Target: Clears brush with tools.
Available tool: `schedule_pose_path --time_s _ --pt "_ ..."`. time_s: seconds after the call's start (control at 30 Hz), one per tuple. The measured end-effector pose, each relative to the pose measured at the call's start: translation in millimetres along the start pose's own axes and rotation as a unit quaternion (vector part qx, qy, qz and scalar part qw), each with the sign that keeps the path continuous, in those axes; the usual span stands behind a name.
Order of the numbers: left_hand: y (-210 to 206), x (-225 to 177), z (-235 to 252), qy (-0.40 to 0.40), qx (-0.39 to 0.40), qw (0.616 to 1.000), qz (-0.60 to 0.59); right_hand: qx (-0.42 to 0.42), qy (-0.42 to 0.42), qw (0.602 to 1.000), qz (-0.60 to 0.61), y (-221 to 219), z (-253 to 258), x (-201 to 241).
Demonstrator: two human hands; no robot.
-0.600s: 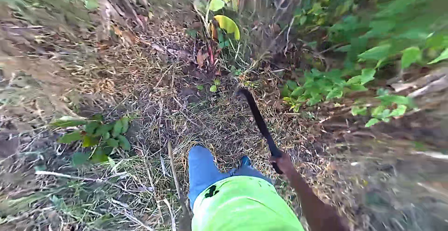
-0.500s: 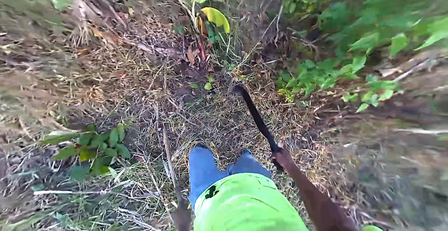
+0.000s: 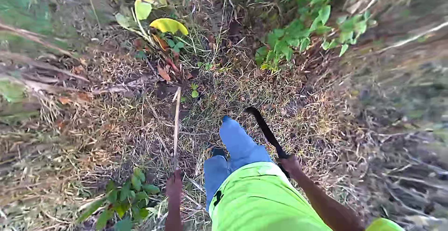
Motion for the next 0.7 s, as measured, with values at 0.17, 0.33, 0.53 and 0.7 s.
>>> schedule_pose_path --time_s 0.17,0.33,0.53,0.7 --pt "-20 -72 41 -0.091 0.059 0.993 0.041 0.038 0.009 0.997 0.072 -6 0 49" --pt "-45 -159 100 -0.161 0.131 0.976 0.061 0.025 0.083 0.988 0.127 9 6 138" --pt "-58 -262 206 -0.196 0.152 0.968 0.043 -0.022 0.08 0.996 -0.03 34 48 276" --pt "-50 -358 285 -0.164 0.118 0.979 -0.015 0.045 0.043 0.997 -0.046 50 94 377"
Point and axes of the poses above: each hand's wrist, its own z-axis towards the middle knuckle, its own y-axis out of the back of the hand, x = y × z, the point moved 7 cm from there along z, towards the middle knuckle, and after that the axes turned 15 degrees about -y, right-handed, at the moved point
